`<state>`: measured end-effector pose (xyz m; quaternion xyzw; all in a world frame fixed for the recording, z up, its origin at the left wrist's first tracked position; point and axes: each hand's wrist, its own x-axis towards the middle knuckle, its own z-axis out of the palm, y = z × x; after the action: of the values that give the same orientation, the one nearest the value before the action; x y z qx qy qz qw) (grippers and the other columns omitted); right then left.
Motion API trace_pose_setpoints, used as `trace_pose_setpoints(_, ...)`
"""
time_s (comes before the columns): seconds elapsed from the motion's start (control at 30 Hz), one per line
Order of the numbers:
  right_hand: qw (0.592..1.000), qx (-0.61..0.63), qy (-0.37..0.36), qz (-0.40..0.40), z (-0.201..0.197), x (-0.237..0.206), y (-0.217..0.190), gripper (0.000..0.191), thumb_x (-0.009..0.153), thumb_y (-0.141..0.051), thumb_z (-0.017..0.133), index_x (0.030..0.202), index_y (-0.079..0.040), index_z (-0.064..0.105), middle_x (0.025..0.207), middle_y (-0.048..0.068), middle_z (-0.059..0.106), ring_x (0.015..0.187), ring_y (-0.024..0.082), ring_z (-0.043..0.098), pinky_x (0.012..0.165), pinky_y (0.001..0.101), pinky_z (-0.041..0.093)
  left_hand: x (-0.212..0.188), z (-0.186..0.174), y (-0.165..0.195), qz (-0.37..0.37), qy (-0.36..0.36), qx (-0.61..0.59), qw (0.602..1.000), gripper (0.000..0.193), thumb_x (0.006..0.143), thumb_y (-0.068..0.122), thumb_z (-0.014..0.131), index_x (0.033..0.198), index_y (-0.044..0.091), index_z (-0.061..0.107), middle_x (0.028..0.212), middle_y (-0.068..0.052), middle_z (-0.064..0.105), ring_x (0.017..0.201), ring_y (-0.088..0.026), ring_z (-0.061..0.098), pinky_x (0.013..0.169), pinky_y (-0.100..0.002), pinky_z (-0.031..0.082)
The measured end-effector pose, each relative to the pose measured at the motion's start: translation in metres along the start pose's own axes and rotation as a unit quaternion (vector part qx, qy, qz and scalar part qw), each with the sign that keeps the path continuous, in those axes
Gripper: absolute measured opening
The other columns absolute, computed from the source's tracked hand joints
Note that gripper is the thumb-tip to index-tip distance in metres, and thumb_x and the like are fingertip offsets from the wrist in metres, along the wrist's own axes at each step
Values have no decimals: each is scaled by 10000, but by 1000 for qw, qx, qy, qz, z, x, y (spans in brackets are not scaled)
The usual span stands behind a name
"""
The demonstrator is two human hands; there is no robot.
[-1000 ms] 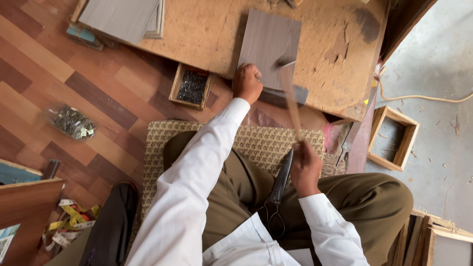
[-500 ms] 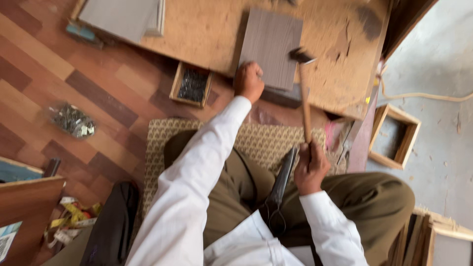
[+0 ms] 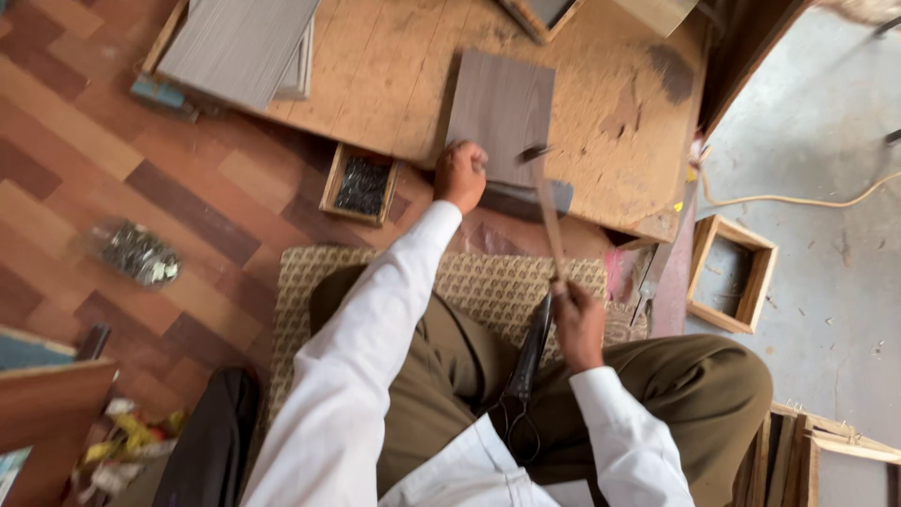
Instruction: The person sits on a mat and assembles picture frames by placing rectangular backboards into wooden frames, then hammering nails to secure them. The person repeatedly picks up frames, aligns backboards, and uses a hammer to drive nails into the frame edges.
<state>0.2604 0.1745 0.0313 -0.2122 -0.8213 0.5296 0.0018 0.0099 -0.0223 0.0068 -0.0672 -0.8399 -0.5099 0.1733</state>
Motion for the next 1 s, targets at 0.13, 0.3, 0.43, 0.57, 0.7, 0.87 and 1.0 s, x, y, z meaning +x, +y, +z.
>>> trace_pose_setpoints(0.13, 945, 303, -2, 125, -15, 7, 1, 292, 1055, -229, 561, 1134, 22, 687, 668, 13, 535, 482, 97, 385, 421, 279, 287, -14, -27, -2, 15, 187, 122, 975, 222, 644, -43, 738, 856, 13, 704, 924, -187, 679, 884, -382, 640, 760, -482, 524)
trace_pose_setpoints(0.3, 913, 368, 33, 173, -16, 20, 17, 291, 1034, -252, 586, 1090, 16, 685, 721, 54, 566, 524, 123, 466, 449, 287, 358, -15, -47, -3, -278, 91, -45, 955, 155, 787, 120, 815, 791, 35, 685, 759, -86, 713, 636, -215, 708, 550, -344, 557)
trace_pose_setpoints(0.43, 963, 221, 144, 62, -10, 22, 22, 265, 999, -190, 667, 1136, 35, 684, 885, 78, 670, 729, 151, 604, 624, 298, 486, -16, -48, 8, -328, 79, -161, 928, 135, 789, 85, 803, 783, 26, 681, 715, -90, 725, 532, -141, 702, 428, -240, 543)
trace_pose_setpoints(0.57, 937, -1, 309, -163, -6, 11, 6, 362, 993, -171, 718, 1262, 64, 658, 1104, 132, 670, 934, 199, 651, 793, 355, 549, -27, -46, 29, -335, 87, -283, 895, 51, 764, 13, 700, 780, 38, 658, 706, -89, 724, 539, -138, 684, 427, -246, 531)
trace_pose_setpoints(0.7, 968, 214, 110, -68, 7, 9, -15, 433, 983, -259, 658, 1342, -28, 586, 1074, 72, 719, 919, 173, 689, 777, 325, 575, -72, -26, 56, -335, 37, -402, 851, 59, 761, -42, 634, 774, 8, 663, 680, -136, 709, 538, -167, 686, 449, -265, 555)
trace_pose_setpoints(0.87, 831, 539, -130, -36, 44, 46, -15, 318, 1206, -265, 659, 1054, -8, 550, 908, 60, 580, 781, 184, 568, 678, 347, 532, -156, 7, 82, -327, -96, -538, 771, 113, 838, 36, 641, 836, -64, 694, 699, -124, 710, 585, -232, 683, 558, -356, 562)
trace_pose_setpoints(1.0, 940, 316, -11, -128, 39, 74, 6, 141, 970, -3, 618, 1107, 27, 606, 1000, 81, 662, 875, 200, 641, 762, 328, 547, -177, -10, 103, -198, -69, -325, 922, 145, 862, 119, 756, 923, -12, 745, 851, -119, 765, 789, -206, 741, 716, -339, 603)
